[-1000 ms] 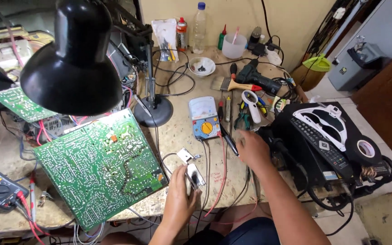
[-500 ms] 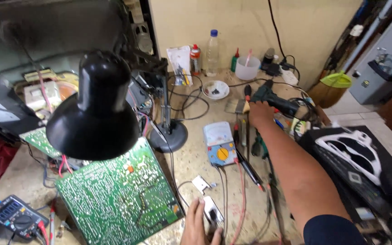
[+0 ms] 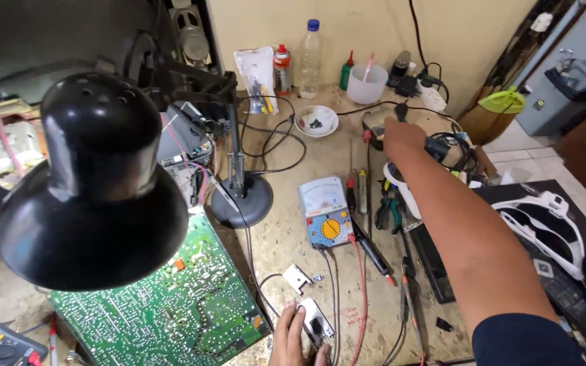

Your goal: Mounting an electronic component to a heatsink using a screwdriver and testing the assembly with a multimeter on an electronics repair bench.

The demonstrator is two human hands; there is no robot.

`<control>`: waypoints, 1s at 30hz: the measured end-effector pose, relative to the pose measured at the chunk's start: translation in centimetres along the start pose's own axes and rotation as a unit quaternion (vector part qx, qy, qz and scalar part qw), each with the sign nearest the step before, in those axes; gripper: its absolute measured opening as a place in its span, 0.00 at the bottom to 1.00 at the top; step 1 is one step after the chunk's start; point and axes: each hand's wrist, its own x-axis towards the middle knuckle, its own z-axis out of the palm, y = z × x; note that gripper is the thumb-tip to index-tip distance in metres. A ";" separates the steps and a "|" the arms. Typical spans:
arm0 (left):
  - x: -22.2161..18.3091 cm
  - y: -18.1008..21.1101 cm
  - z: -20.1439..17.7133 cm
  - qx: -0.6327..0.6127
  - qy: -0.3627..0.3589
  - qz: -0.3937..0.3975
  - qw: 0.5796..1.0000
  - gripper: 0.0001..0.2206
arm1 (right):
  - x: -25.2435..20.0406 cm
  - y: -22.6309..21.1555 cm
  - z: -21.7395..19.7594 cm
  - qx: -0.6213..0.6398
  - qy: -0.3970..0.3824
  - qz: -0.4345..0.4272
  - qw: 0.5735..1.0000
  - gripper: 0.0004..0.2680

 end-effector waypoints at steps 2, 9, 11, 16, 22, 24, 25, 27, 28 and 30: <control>-0.1 0.6 -0.2 0.002 0.008 -0.001 1.000 0.40 | 0.5 0.4 1.1 -0.022 -0.036 0.026 0.999 0.34; 0.2 1.9 -1.6 0.014 -0.012 -0.009 1.000 0.34 | -4.7 -2.8 1.2 0.053 -0.026 -0.017 0.998 0.10; 0.2 2.4 -2.0 0.005 -0.012 0.001 1.000 0.34 | -5.1 -3.6 1.5 0.098 -0.069 -0.020 0.993 0.11; 0.3 3.6 -2.6 0.009 -0.006 -0.036 0.999 0.33 | -0.6 -5.4 4.5 0.096 -0.046 0.037 0.994 0.13; 0.5 3.7 -3.2 0.004 -0.003 0.019 1.000 0.32 | -0.9 -4.9 3.3 0.253 0.012 0.037 0.967 0.11; 0.6 3.9 -3.6 -0.004 -0.002 0.039 0.999 0.31 | -0.7 -4.6 2.2 0.297 0.032 0.061 0.952 0.13; 0.8 4.1 -3.7 -0.013 0.001 0.067 0.998 0.31 | -0.5 -4.1 1.4 0.343 0.060 0.087 0.933 0.15; 0.8 4.0 -3.9 -0.019 0.002 0.083 0.996 0.33 | -0.9 -3.2 -1.2 0.337 0.093 0.088 0.933 0.13; 0.7 4.0 -4.0 -0.024 0.006 0.101 0.995 0.35 | -1.1 -2.6 -2.4 0.331 0.127 0.089 0.931 0.12; 0.7 4.6 -4.5 -0.057 -0.001 0.080 0.995 0.34 | -4.8 -0.9 -3.6 0.390 0.218 0.021 0.894 0.07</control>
